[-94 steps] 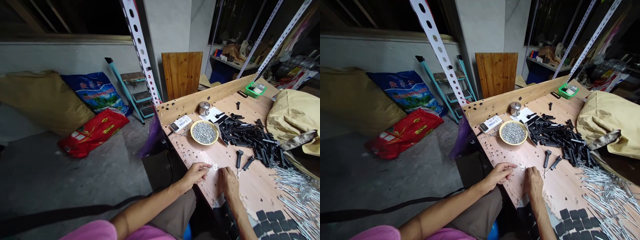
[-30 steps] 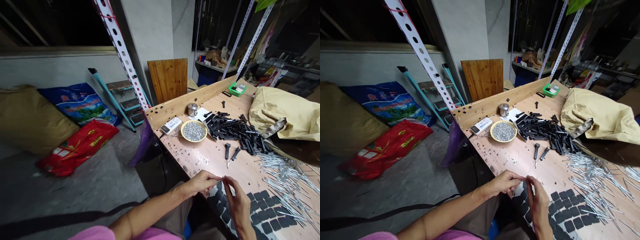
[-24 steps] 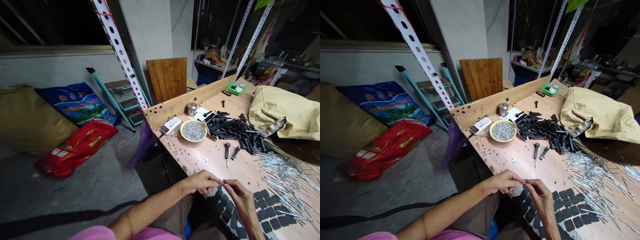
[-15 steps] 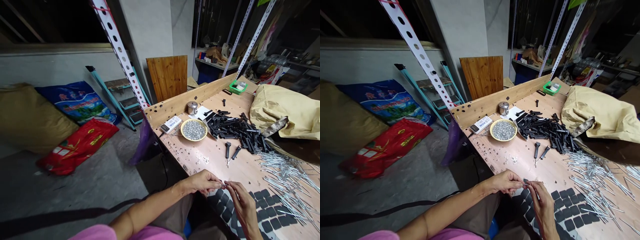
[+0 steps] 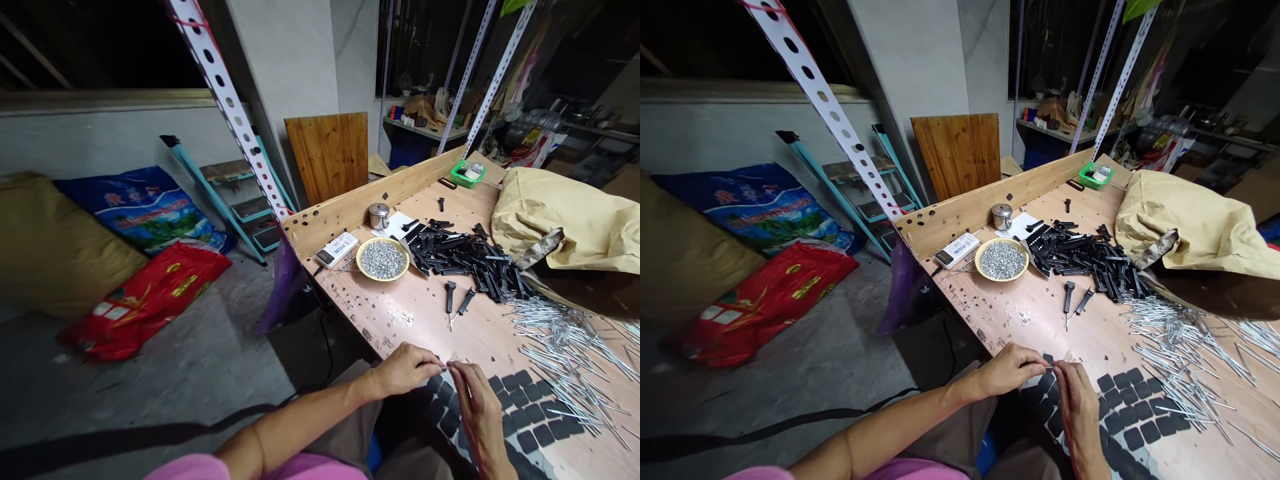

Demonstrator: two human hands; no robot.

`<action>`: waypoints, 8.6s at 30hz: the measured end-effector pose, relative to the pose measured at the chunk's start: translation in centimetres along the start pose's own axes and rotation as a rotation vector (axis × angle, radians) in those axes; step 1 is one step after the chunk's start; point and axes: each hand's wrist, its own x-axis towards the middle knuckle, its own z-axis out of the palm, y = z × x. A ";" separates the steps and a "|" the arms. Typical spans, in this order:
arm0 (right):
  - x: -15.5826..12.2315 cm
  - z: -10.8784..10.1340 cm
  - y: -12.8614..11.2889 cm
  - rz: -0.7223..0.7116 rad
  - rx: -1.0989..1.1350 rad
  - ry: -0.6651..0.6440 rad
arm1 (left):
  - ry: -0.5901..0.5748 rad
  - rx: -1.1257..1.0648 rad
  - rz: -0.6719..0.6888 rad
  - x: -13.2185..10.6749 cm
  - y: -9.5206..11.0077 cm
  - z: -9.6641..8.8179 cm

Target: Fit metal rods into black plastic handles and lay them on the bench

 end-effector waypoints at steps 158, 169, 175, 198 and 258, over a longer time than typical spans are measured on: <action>-4.4 -3.4 1.0 0.012 0.034 0.189 | -0.129 -0.076 0.145 0.7 2.0 3.9; -3.5 -5.5 1.2 0.508 0.484 0.023 | -0.208 -0.237 0.060 1.1 3.1 3.5; -3.7 -5.6 1.8 0.475 0.491 0.021 | -0.249 -0.194 0.059 1.0 3.3 3.5; -4.2 -5.2 1.3 0.174 0.089 0.052 | -0.177 0.153 0.282 0.8 1.2 4.5; -4.8 -0.7 0.7 0.717 0.715 0.307 | 0.058 -0.931 -0.152 2.5 2.2 7.7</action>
